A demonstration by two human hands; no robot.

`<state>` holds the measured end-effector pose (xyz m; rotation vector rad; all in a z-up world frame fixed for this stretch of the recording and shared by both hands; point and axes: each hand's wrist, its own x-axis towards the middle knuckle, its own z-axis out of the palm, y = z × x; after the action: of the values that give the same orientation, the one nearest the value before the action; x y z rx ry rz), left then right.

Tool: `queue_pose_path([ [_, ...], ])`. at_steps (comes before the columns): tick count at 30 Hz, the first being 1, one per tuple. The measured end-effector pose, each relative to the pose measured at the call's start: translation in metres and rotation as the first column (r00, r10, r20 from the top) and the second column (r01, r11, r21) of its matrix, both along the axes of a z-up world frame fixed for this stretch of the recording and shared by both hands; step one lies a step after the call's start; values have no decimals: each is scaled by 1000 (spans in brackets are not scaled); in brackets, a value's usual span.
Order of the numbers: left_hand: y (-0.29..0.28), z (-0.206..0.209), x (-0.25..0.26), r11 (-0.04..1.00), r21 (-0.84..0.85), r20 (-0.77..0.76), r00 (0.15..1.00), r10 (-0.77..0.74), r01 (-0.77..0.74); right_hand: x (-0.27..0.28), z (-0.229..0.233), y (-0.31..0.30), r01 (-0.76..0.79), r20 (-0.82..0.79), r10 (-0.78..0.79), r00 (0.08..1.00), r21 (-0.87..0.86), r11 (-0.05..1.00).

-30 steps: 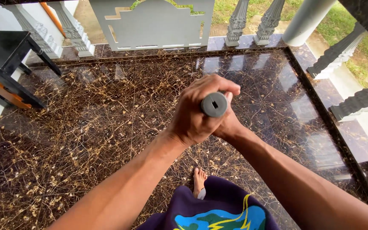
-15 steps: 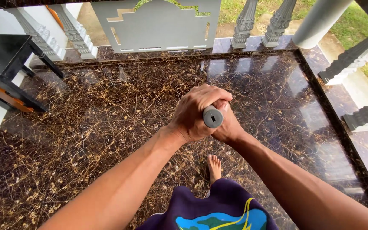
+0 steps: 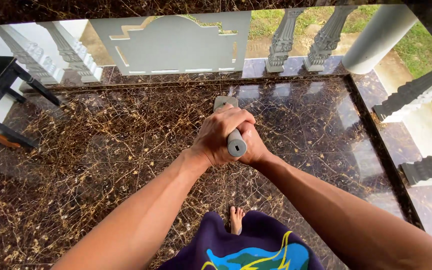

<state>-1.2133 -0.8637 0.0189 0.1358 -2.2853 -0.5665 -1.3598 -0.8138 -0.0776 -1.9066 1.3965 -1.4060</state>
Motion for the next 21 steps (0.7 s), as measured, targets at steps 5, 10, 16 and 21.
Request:
queue_pose_path([
  [5,-19,-7,-36,1000,22,29,999,20,-20,-38,-4,-21,-48,58,46,997,34,998],
  [10,-35,-9,-59,999,0,32,999,38,-38,-64,-9,-41,-22,16,21,1000,52,998],
  [16,-47,-19,-70,998,33,54,997,51,-53,-72,-5,-53,-90,53,88,995,45,995],
  [21,-52,-25,-73,998,17,75,995,65,-66,-80,-19,-61,-110,51,107,993,64,992],
])
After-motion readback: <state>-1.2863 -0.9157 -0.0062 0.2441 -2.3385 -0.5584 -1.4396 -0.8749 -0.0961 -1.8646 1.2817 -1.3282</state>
